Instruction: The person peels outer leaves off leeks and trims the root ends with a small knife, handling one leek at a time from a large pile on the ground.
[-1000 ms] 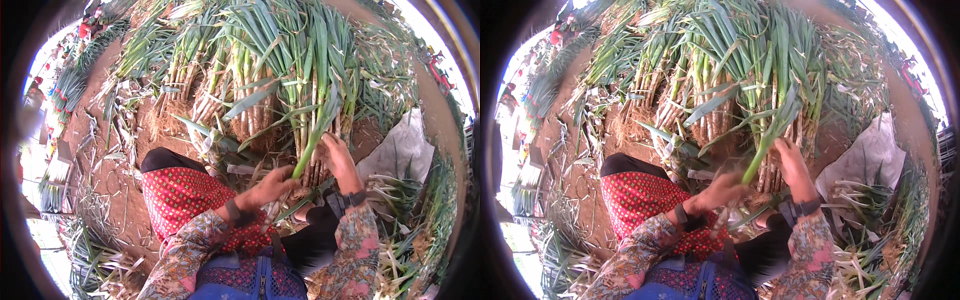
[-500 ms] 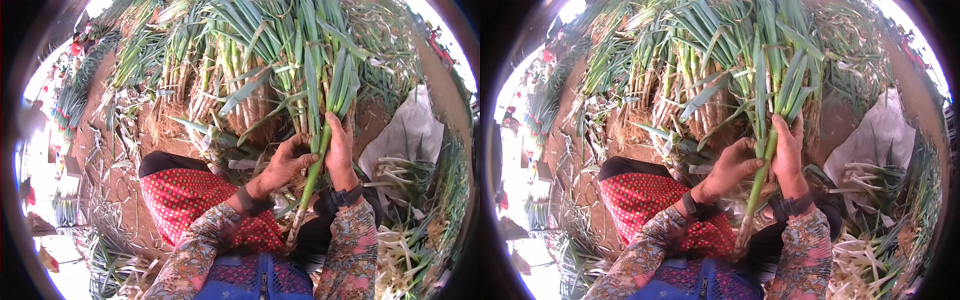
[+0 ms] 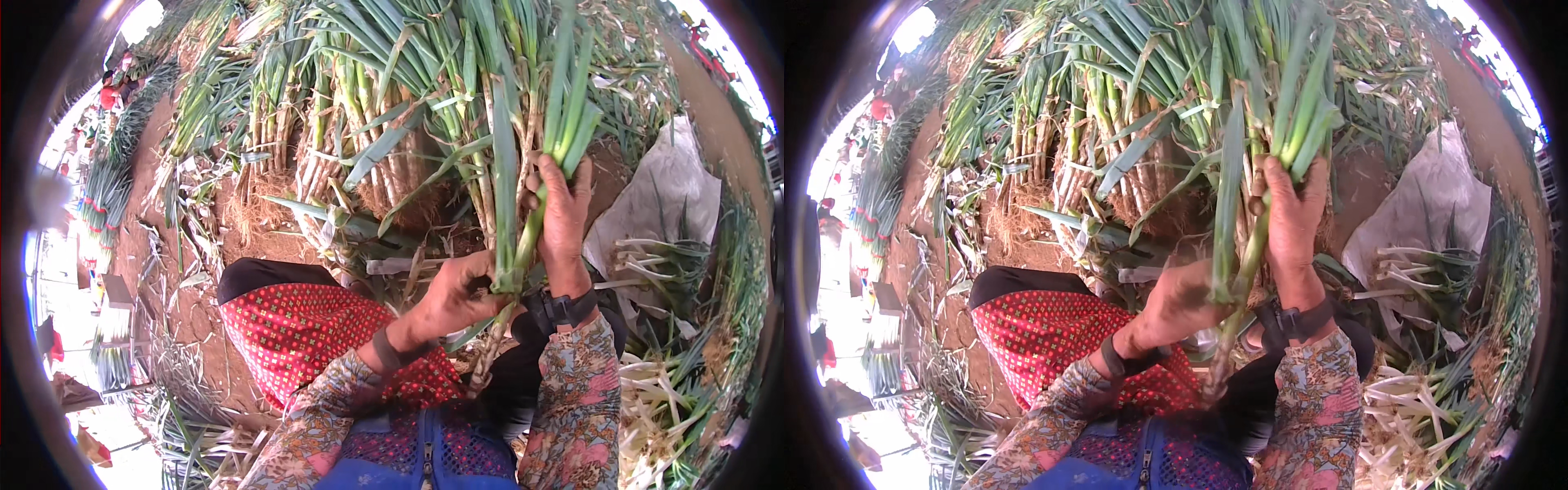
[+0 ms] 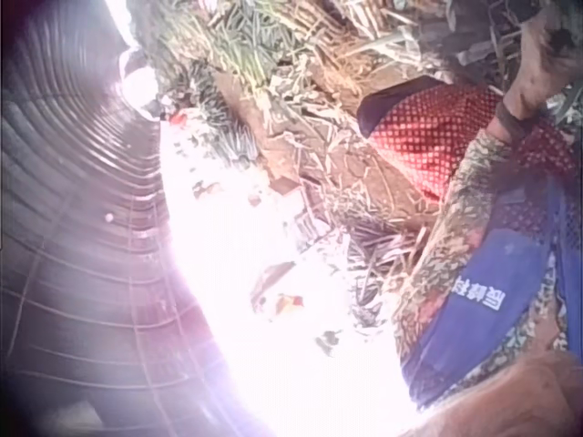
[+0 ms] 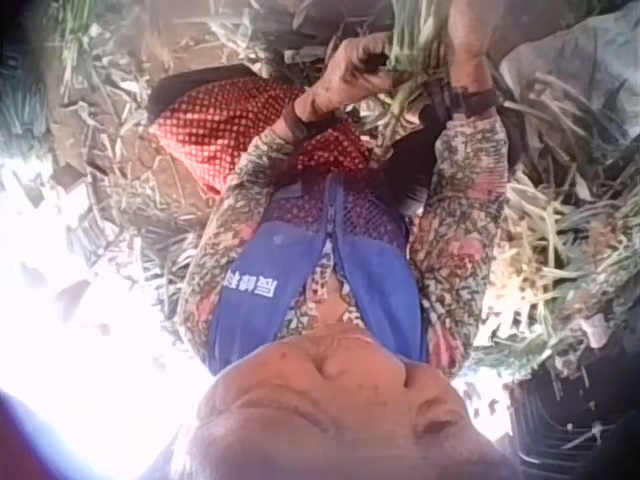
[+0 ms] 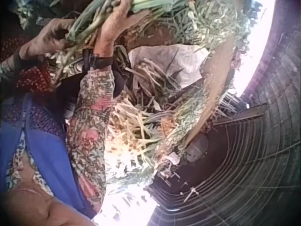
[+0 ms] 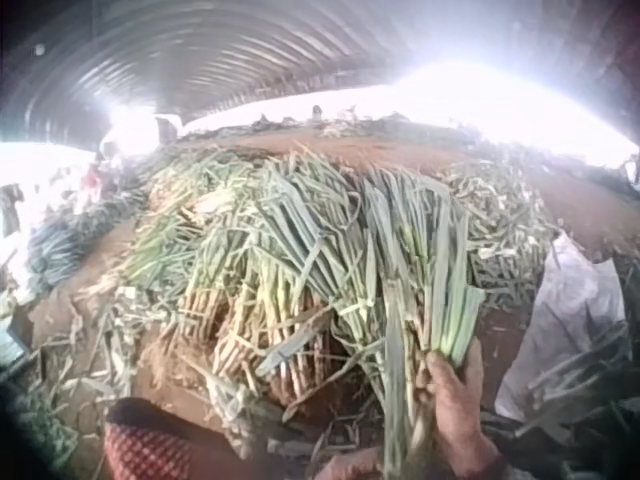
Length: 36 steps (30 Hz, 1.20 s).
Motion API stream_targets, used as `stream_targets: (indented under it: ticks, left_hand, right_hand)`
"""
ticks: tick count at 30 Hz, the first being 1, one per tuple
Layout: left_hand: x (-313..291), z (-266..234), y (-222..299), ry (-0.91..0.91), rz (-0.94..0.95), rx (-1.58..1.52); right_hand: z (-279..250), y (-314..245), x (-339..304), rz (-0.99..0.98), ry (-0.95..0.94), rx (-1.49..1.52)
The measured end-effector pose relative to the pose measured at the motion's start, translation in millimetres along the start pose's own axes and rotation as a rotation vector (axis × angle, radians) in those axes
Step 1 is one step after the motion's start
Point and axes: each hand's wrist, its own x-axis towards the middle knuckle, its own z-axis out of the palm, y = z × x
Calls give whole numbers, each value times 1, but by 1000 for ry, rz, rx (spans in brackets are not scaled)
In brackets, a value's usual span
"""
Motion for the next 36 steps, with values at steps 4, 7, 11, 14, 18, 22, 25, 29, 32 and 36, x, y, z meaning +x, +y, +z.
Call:
stream_targets:
  ticks: [4,7,11,14,18,22,25,29,32,36]
  left_hand:
    - [-27,-32,13,221,-248,-234]
    - [-49,-98,-18,381,-423,338]
    - [-57,-113,-36,436,-347,1014]
    - [-25,-60,-23,235,-257,91]
    - [0,7,-8,99,100,359]
    - [-3,14,-26,155,99,394]
    - [-8,4,-40,443,-84,-105]
    - [-31,-65,-81,584,-477,223]
    - [-35,-75,-76,482,-206,713]
    - [-10,-34,-21,-60,-141,-178]
  right_hand:
    - [-7,-15,7,-174,-14,-6]
    - [-2,-26,4,-232,-24,-78]
    - [3,-20,-6,-226,-136,-52]
    - [4,-18,-12,-129,-254,-10]
    - [2,-11,-11,33,-262,165]
    - [0,-18,-13,54,-324,235]
    - [-7,-27,-7,53,-207,332]
    - [-19,-33,5,65,-226,477]
    - [-21,-24,3,70,-246,439]
    - [0,-12,-13,161,-246,442]
